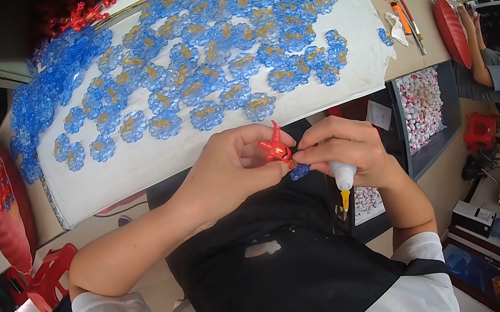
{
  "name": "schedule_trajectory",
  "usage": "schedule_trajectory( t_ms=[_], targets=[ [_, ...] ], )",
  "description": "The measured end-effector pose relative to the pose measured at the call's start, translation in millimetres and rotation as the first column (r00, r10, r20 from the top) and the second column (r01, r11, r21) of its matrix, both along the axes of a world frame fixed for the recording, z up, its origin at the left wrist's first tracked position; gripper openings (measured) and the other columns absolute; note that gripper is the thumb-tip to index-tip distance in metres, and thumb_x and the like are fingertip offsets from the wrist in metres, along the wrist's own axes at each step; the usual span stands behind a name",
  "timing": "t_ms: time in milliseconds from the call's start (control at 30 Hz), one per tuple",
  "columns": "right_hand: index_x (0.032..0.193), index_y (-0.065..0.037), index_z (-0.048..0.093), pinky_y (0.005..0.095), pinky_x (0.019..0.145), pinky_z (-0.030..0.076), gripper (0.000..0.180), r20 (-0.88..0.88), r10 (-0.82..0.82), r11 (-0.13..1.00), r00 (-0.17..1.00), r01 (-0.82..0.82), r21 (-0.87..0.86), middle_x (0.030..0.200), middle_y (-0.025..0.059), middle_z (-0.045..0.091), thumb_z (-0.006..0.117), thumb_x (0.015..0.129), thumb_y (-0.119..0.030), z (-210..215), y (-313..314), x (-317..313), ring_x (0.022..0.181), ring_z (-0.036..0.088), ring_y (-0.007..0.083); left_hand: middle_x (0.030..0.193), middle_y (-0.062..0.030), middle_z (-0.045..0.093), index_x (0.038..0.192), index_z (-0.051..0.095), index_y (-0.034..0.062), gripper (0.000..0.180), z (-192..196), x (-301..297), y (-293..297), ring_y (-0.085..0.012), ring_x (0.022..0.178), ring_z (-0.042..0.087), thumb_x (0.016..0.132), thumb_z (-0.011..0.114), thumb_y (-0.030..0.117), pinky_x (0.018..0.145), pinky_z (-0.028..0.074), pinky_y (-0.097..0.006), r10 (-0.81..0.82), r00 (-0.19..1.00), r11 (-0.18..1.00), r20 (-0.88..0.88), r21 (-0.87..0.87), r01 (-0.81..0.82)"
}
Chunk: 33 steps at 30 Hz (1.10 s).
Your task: The person assembles toys by applying glue from a bottle onto plastic parts, attaching bases and figurine pieces together by hand, and placing the assembled toys onto a tray.
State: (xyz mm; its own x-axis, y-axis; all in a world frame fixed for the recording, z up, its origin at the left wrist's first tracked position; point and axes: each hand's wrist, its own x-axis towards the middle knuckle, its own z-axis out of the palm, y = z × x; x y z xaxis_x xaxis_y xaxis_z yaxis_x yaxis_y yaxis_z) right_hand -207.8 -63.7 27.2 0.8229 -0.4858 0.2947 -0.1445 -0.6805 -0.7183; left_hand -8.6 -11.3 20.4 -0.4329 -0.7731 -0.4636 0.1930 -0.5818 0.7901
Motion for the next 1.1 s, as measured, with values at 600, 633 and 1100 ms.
schedule_trajectory(
  t_ms=[600, 633, 1100],
  targets=[
    [0.082, -0.002, 0.062, 0.0270, 0.055, 0.047, 0.023, -0.049, 0.021, 0.998, 0.999, -0.023, -0.057, 0.080, 0.0091, 0.057, 0.066, 0.060, 0.001, 7, 2, 19, 0.067, 0.058, 0.0210, 0.090, -0.0055, 0.059, 0.102, 0.054, 0.0004, 0.026, -7, 13, 12, -0.0094, 0.083, 0.055, 0.076, 0.057, 0.003, 0.075, 0.044, -0.022, 0.050, 0.992, 0.999, -0.114, -0.003, -0.051],
    [0.081, -0.001, 0.063, 0.0274, 0.053, 0.046, 0.020, -0.035, 0.006, 0.995, 0.999, -0.009, -0.096, 0.078, 0.0100, 0.057, 0.066, 0.060, 0.000, 6, 3, 21, 0.065, 0.058, 0.0215, 0.092, -0.0060, 0.058, 0.103, 0.053, 0.0004, 0.026, -16, 13, 12, -0.0105, 0.084, 0.055, 0.077, 0.057, 0.003, 0.075, 0.044, -0.023, 0.044, 0.988, 0.993, -0.151, -0.102, -0.060],
    [0.095, -0.001, 0.054, 0.0256, 0.057, 0.049, 0.023, 0.272, -0.110, 0.962, 0.956, 0.171, -0.213, 0.098, 0.0194, 0.053, 0.063, 0.074, -0.003, 1, 12, 56, 0.066, 0.059, 0.0198, 0.086, -0.0051, 0.059, 0.097, 0.052, -0.0008, 0.020, 49, 206, 125, -0.0141, 0.079, 0.058, 0.077, 0.055, 0.001, 0.071, 0.046, -0.025, 0.912, 0.099, 0.405, 0.397, -0.838, -0.366]
  ],
)
